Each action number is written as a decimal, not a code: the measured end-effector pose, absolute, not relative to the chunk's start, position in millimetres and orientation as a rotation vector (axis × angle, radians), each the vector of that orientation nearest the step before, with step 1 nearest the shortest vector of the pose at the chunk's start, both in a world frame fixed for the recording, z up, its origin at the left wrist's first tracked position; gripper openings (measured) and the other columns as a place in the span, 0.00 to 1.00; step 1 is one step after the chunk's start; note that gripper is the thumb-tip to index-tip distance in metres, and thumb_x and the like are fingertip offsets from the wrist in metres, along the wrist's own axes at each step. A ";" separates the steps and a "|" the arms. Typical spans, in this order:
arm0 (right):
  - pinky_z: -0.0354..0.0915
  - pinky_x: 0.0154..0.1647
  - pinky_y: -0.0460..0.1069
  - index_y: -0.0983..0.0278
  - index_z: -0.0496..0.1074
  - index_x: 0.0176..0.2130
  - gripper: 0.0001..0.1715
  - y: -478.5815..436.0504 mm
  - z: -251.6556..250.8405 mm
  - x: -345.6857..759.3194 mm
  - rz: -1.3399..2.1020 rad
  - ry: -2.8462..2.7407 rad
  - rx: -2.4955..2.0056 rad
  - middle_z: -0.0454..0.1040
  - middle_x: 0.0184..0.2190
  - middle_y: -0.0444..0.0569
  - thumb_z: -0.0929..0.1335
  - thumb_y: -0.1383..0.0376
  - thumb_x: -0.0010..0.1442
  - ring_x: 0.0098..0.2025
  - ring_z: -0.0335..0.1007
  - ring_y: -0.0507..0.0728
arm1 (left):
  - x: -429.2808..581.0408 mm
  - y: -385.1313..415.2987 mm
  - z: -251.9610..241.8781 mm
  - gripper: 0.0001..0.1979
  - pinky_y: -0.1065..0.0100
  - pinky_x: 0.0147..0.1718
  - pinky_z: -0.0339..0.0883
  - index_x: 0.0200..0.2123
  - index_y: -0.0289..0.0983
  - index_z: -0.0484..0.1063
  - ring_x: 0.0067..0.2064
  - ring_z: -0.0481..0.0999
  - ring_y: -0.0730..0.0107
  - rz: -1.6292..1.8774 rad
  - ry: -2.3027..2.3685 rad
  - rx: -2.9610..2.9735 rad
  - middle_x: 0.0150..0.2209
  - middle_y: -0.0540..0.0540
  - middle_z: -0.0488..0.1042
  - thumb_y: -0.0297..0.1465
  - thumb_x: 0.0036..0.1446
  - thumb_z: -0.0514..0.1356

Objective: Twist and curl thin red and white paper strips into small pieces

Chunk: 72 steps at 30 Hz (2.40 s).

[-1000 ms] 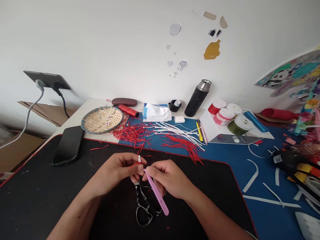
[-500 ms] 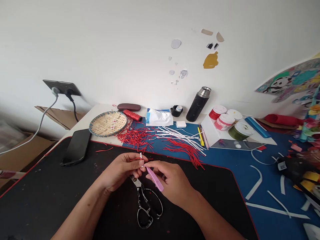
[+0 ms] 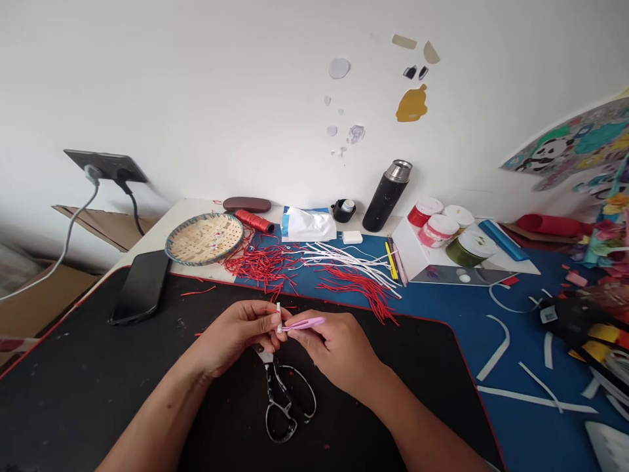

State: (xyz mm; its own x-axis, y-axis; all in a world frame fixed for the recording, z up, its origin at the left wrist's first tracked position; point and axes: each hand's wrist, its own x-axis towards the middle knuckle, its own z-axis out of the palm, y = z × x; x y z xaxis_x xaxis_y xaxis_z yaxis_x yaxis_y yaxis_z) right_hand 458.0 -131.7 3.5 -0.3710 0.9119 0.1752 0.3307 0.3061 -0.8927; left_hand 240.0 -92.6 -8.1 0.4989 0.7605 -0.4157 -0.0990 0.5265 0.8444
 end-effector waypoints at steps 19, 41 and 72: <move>0.51 0.15 0.43 0.65 0.73 0.36 0.25 -122.5 -3.3 459.3 1.906 -1.202 -1.242 0.65 0.12 0.36 0.74 0.46 0.62 0.12 0.59 0.48 | 236.8 -99.3 -0.1 0.15 0.68 0.29 0.72 0.41 0.36 0.77 0.29 0.79 0.67 0.497 0.806 0.992 0.30 0.45 0.82 0.38 0.57 0.74; 0.59 0.22 0.44 0.64 0.77 0.41 0.22 -124.8 -17.9 455.1 1.475 -1.450 -1.366 0.70 0.20 0.40 0.68 0.48 0.71 0.18 0.65 0.49 | 238.5 -98.6 -0.7 0.15 0.73 0.25 0.70 0.38 0.36 0.76 0.26 0.78 0.71 0.608 0.796 0.916 0.28 0.46 0.82 0.39 0.57 0.75; 0.58 0.33 0.46 0.62 0.82 0.37 0.16 -128.0 -2.7 453.8 1.140 -1.924 -1.211 0.80 0.29 0.43 0.67 0.62 0.74 0.29 0.71 0.51 | 242.9 -99.1 -5.2 0.16 0.76 0.24 0.71 0.39 0.36 0.79 0.24 0.78 0.73 0.711 0.768 0.790 0.27 0.46 0.82 0.38 0.54 0.77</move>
